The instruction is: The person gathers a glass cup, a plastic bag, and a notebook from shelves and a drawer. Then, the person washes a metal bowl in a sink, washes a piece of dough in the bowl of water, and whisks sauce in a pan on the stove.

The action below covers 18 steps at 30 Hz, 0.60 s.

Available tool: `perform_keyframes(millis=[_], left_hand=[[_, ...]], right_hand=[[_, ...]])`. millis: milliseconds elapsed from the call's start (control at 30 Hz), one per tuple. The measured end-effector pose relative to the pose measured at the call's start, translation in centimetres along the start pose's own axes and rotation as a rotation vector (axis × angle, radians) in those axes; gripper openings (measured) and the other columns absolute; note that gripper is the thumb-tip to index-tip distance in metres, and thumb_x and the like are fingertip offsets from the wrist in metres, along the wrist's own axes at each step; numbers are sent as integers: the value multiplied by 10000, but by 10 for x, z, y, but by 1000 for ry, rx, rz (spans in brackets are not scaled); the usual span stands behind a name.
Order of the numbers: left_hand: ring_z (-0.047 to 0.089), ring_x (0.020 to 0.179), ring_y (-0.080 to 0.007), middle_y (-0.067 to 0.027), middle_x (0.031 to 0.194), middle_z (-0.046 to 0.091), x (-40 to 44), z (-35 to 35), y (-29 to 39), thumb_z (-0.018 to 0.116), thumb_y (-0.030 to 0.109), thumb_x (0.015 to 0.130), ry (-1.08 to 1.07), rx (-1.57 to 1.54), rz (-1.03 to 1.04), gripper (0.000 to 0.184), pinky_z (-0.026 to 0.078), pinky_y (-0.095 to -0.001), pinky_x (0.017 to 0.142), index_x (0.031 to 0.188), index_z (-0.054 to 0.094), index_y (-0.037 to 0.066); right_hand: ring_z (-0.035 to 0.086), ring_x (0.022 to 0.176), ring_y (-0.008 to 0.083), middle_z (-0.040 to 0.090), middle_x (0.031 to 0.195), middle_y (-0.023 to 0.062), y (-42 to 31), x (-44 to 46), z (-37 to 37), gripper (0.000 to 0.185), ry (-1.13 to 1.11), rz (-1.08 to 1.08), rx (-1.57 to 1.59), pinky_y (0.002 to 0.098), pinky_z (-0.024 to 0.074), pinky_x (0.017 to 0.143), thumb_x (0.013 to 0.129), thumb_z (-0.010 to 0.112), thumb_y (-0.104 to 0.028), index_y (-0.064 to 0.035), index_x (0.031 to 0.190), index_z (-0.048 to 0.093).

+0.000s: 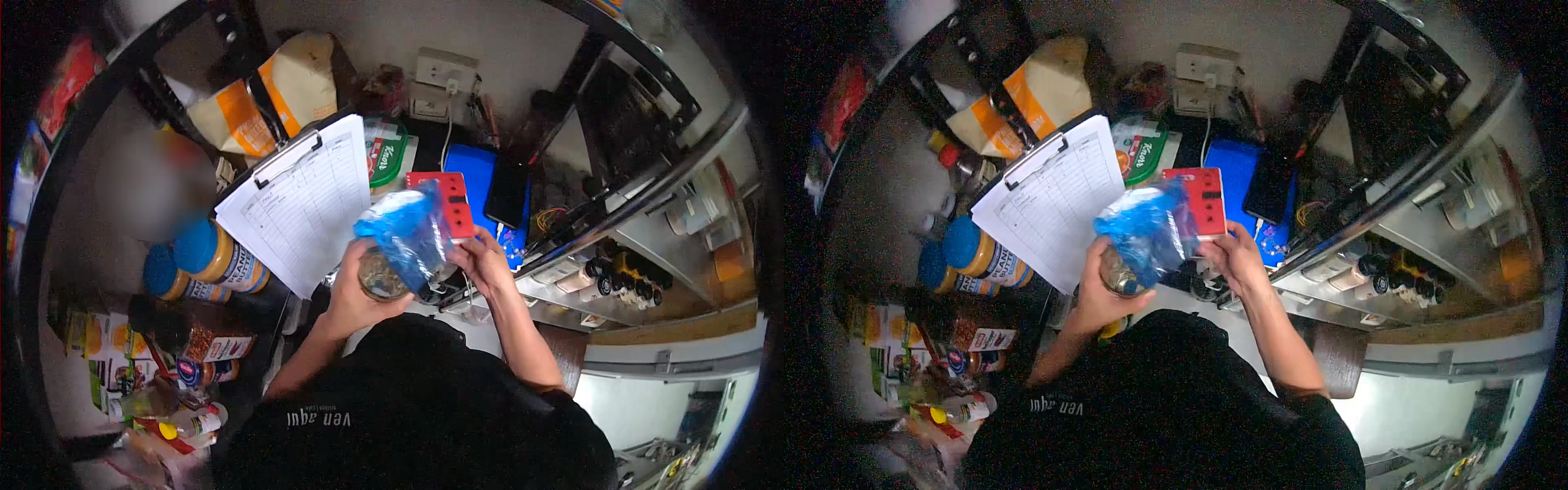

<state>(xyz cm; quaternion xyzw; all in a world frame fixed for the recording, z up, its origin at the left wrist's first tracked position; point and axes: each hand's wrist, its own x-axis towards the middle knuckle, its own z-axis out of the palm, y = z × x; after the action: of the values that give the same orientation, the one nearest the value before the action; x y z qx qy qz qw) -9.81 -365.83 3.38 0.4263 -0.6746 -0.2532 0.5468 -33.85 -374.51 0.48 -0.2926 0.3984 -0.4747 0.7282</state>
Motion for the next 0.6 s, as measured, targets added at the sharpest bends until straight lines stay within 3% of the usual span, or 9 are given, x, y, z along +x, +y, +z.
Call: perform_keyframes(millis=[100,133,200,267,333,400,500,600], left_hand=[[554,1084,-249,-149,1181,499,-6,-7,1,876,156,620,5,-92,-124,927,461,-393,921,1337,308,11],[545,1097,-234,-146,1193,493,-9,-10,5,876,148,622,42,-175,-233,941,455,-396,934,1345,291,4],[529,1131,-218,-140,1219,489,-11,-15,2,879,141,618,6,-245,-248,968,443,-398,960,1357,271,-1],[530,1143,-228,-142,1226,496,-10,-20,4,883,144,611,-60,-136,-110,991,442,-395,966,1370,263,-1],[523,1158,-240,-148,1242,495,-5,-12,4,882,150,609,-191,-237,-152,1007,433,-392,982,1379,255,-9],[524,1159,-241,-153,1254,491,-7,7,-2,882,150,605,-284,-504,-128,1006,434,-391,985,1378,260,-17],[524,1166,-251,-157,1266,489,-9,47,-2,877,124,576,-486,-600,-125,1018,435,-397,991,1377,267,-21],[522,1172,-264,-159,1262,492,-17,105,23,871,106,556,-675,-758,-170,1030,433,-402,999,1379,265,-21]], right_hand=[[650,1009,274,591,1159,217,-7,41,26,350,-17,-161,-39,332,555,892,942,483,0,89,1268,396],[618,1082,263,578,1203,194,-3,61,20,490,-102,-153,-88,325,523,916,941,563,-96,92,1344,358],[523,1225,284,524,1307,220,-20,40,42,669,68,-152,-384,342,472,966,928,624,-258,91,1408,315],[419,1324,292,403,1448,212,-16,15,31,757,151,-480,-982,417,337,1095,918,635,-360,29,1463,281],[292,1407,271,318,1520,169,-36,-50,40,795,-26,-445,-817,416,233,1144,911,620,-435,-10,1483,266],[271,1415,340,288,1523,201,-35,-91,22,935,-218,-471,-661,413,245,1143,805,735,-438,-42,1496,245],[225,1427,370,259,1529,209,-38,-146,2,1192,66,-667,-1180,467,230,1151,605,864,-464,-72,1510,196],[257,1416,370,286,1524,199,-47,-212,-24,1095,246,-561,-1210,443,257,1140,638,861,-408,-77,1496,267]])
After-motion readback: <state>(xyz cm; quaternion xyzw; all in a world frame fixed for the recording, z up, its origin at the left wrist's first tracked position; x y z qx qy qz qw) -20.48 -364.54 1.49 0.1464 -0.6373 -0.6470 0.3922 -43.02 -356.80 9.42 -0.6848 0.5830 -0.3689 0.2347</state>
